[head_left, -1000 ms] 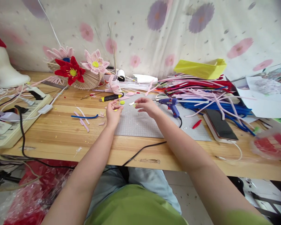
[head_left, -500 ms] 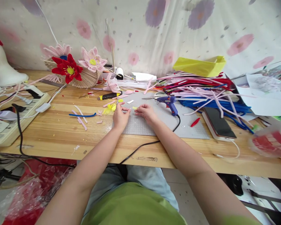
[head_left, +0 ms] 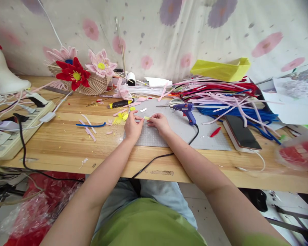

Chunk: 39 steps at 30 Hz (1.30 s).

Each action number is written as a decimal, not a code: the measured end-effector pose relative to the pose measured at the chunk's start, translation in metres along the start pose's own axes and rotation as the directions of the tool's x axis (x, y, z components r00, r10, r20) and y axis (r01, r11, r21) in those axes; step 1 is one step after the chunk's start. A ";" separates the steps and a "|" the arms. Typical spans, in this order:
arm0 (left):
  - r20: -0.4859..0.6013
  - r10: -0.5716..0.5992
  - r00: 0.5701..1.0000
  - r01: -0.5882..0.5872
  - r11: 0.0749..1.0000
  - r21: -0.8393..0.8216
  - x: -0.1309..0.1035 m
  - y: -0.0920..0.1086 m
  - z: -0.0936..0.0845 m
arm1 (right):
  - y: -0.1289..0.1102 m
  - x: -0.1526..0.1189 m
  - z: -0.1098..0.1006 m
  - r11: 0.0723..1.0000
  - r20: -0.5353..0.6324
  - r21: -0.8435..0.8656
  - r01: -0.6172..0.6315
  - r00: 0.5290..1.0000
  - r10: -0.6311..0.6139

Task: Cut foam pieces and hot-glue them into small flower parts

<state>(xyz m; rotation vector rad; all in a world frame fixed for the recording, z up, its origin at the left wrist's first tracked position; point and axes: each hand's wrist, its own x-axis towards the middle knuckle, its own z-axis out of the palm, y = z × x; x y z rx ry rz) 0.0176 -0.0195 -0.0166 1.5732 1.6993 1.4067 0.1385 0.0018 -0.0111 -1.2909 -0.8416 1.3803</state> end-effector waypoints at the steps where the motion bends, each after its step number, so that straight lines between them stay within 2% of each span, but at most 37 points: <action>1: 0.005 0.001 1.000 -0.001 1.000 0.016 0.000 0.000 0.000 | 0.000 0.000 0.000 1.000 0.000 0.009 0.001 1.000 -0.001; 11: 0.016 -0.026 1.000 0.025 0.998 0.061 0.001 -0.001 0.001 | -0.001 -0.002 0.001 1.000 0.014 0.018 -0.006 1.000 0.006; 19: 0.019 -0.048 0.999 0.047 0.995 0.091 0.001 0.001 0.001 | 0.001 -0.004 0.000 0.989 0.075 0.145 -0.023 0.997 0.012; 29: 0.068 -0.025 0.997 0.023 0.999 0.024 0.003 -0.004 0.002 | -0.001 -0.005 -0.003 0.974 0.122 0.224 -0.020 0.993 -0.008; 39: 0.092 -0.002 0.996 0.006 0.999 -0.044 0.003 -0.005 0.002 | 0.001 -0.002 -0.004 0.981 0.129 0.195 0.000 0.991 -0.026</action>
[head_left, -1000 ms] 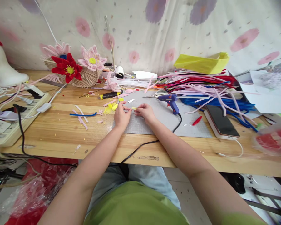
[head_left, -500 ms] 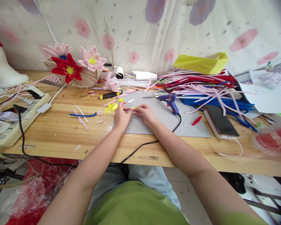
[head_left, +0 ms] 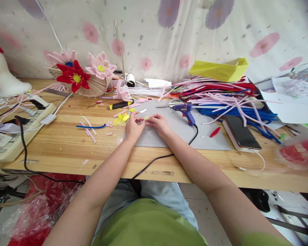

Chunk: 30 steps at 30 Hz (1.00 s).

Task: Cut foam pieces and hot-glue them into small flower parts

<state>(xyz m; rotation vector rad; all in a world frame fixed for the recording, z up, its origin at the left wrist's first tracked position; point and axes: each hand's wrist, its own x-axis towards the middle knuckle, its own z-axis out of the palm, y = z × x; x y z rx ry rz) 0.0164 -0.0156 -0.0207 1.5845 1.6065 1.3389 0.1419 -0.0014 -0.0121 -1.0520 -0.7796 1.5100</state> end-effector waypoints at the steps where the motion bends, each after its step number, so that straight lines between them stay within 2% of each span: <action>1: -0.006 0.003 1.000 -0.003 1.000 0.002 0.000 0.000 0.000 | 0.001 0.000 0.000 1.000 0.000 -0.007 0.004 1.000 -0.004; 14: -0.021 -0.002 1.000 0.002 1.000 -0.004 0.001 -0.004 0.001 | 0.000 -0.001 0.000 0.999 0.026 -0.042 0.023 0.999 -0.021; 18: -0.017 -0.018 1.000 0.018 1.000 0.006 0.001 -0.003 0.001 | 0.000 -0.001 0.002 0.992 0.038 -0.121 0.022 0.999 -0.018; 23: -0.010 -0.007 1.000 0.007 0.999 0.046 0.001 -0.003 0.002 | 0.004 0.002 0.005 0.957 0.067 -0.272 0.101 0.994 -0.086; 30: -0.008 0.005 1.000 -0.005 0.996 0.086 0.000 -0.001 0.001 | 0.008 0.006 0.003 0.942 0.108 -0.295 0.158 0.985 -0.131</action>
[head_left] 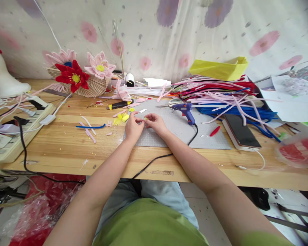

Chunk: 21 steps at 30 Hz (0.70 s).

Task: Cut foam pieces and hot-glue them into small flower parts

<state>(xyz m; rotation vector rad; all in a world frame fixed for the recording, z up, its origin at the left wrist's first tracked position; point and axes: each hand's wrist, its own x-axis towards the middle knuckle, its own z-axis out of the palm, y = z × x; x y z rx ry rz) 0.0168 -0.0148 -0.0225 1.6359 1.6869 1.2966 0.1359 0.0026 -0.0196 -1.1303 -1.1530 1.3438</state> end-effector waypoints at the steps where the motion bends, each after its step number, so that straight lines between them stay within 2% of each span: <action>1: 0.002 0.001 1.000 -0.001 1.000 0.003 0.000 0.001 0.000 | 0.000 0.000 0.000 1.000 -0.005 -0.013 0.005 1.000 -0.005; 12: -0.002 0.001 1.000 -0.001 1.000 0.019 -0.002 0.004 -0.002 | 0.001 0.001 -0.001 0.999 -0.030 -0.037 0.038 0.999 -0.039; 21: -0.023 0.001 1.000 0.000 0.999 0.035 -0.002 0.002 -0.001 | 0.008 0.004 -0.004 0.985 -0.028 -0.141 0.100 0.994 -0.105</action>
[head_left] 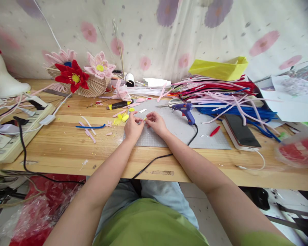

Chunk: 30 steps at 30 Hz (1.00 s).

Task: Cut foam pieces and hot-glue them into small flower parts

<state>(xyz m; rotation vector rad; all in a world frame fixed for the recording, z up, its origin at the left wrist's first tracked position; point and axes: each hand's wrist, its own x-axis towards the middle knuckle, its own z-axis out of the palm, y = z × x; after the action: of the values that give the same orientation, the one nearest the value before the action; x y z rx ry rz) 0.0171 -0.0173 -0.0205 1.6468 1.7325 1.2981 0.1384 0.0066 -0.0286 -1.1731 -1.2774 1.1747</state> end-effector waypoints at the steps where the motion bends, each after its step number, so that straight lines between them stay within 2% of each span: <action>1: -0.001 0.000 1.000 0.000 1.000 0.002 0.000 0.000 0.000 | 0.001 0.000 0.000 1.000 0.004 -0.006 0.006 1.000 -0.006; 5: -0.018 0.007 1.000 -0.007 1.000 -0.006 0.000 0.002 -0.001 | 0.006 0.002 -0.001 1.000 -0.023 -0.030 0.005 1.000 -0.006; 10: -0.094 -0.005 0.996 -0.002 0.997 -0.073 0.001 0.002 -0.002 | 0.008 0.005 -0.002 0.997 -0.095 -0.054 -0.054 0.994 0.049; 14: -0.141 0.007 0.990 -0.021 0.995 -0.100 0.002 0.001 0.000 | 0.000 0.001 0.001 0.996 -0.053 -0.010 -0.090 0.995 0.089; 17: -0.125 0.029 0.992 -0.041 0.995 -0.091 0.001 0.001 0.001 | -0.007 -0.003 0.005 0.990 -0.016 0.034 -0.138 0.990 0.139; 24: -0.069 0.098 0.993 -0.100 0.995 -0.022 -0.002 0.001 0.002 | -0.013 -0.004 0.003 0.973 -0.060 0.096 -0.208 0.975 0.214; 30: -0.055 0.085 0.995 -0.085 0.996 0.001 -0.001 0.000 0.003 | -0.020 -0.007 0.002 0.953 -0.017 0.173 -0.248 0.967 0.254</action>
<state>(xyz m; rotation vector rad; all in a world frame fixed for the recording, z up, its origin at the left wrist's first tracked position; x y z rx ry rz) 0.0198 -0.0177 -0.0225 1.7160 1.7086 1.3958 0.1362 -0.0013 -0.0090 -1.2504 -0.9972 1.4100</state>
